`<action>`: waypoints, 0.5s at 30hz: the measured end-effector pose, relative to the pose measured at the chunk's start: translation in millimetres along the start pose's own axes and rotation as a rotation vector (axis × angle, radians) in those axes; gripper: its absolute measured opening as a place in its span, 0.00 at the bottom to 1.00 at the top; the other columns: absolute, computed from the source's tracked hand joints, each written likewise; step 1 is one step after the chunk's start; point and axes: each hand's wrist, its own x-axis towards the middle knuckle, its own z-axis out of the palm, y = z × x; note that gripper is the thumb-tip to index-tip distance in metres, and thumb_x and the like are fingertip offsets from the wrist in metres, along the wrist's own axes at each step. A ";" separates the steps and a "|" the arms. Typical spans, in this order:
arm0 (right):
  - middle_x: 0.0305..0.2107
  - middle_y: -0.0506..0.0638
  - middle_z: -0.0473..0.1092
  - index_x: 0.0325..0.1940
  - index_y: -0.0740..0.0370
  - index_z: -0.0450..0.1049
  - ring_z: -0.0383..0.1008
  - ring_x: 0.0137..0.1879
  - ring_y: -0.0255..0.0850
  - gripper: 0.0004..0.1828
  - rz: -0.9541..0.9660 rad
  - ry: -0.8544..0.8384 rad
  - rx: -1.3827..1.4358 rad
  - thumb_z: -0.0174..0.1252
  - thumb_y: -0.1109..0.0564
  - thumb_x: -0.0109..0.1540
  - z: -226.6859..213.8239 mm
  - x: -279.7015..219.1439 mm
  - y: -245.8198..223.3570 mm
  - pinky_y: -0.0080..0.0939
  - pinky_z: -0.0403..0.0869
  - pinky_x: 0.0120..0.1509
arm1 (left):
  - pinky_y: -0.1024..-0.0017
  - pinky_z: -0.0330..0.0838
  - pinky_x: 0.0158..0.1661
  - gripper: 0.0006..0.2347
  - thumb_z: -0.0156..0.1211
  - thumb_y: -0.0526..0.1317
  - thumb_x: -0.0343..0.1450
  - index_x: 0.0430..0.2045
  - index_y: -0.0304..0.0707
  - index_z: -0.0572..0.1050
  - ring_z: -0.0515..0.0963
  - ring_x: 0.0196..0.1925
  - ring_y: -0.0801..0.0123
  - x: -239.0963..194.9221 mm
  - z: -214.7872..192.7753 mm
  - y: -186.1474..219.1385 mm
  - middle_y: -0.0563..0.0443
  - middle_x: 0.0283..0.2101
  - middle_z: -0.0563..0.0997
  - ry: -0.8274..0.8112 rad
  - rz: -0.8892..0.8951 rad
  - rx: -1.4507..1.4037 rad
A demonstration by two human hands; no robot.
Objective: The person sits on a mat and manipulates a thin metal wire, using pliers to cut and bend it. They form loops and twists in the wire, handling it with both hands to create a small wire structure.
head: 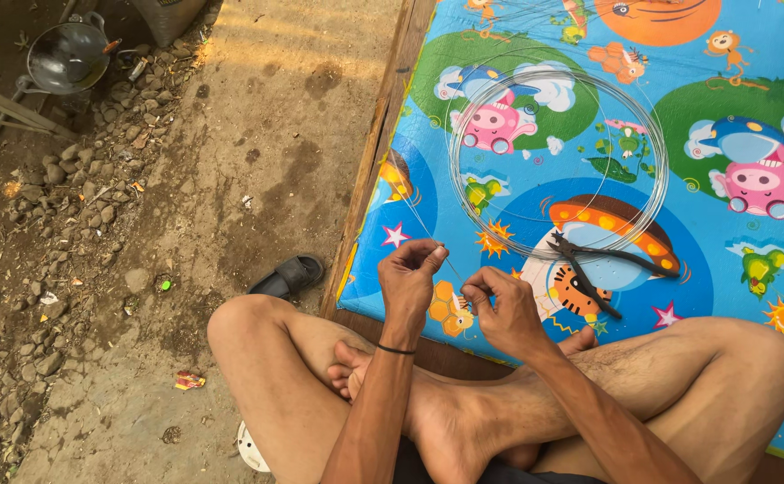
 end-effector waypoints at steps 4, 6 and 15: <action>0.22 0.52 0.74 0.32 0.64 0.75 0.76 0.26 0.40 0.06 -0.009 0.000 -0.059 0.59 0.59 0.62 -3.6 -11.7 1.8 0.41 0.71 0.29 | 0.77 0.71 0.33 0.03 0.71 0.29 0.66 0.30 0.29 0.83 0.77 0.31 0.76 5.1 -4.9 2.8 0.51 0.30 0.84 0.006 -0.025 -0.018; 0.21 0.52 0.74 0.32 0.64 0.75 0.76 0.25 0.40 0.06 0.056 -0.012 -0.056 0.59 0.59 0.61 -9.3 -21.1 2.4 0.42 0.71 0.29 | 0.77 0.72 0.34 0.04 0.70 0.30 0.66 0.31 0.29 0.82 0.79 0.31 0.76 7.7 -3.3 4.0 0.51 0.30 0.84 0.006 -0.022 -0.062; 0.23 0.53 0.74 0.33 0.65 0.75 0.75 0.25 0.42 0.07 0.009 -0.014 -0.217 0.61 0.57 0.61 -23.4 -49.1 9.5 0.42 0.71 0.31 | 0.78 0.73 0.36 0.04 0.69 0.29 0.67 0.32 0.29 0.82 0.79 0.32 0.76 29.4 -17.5 9.9 0.50 0.31 0.84 0.077 0.060 -0.206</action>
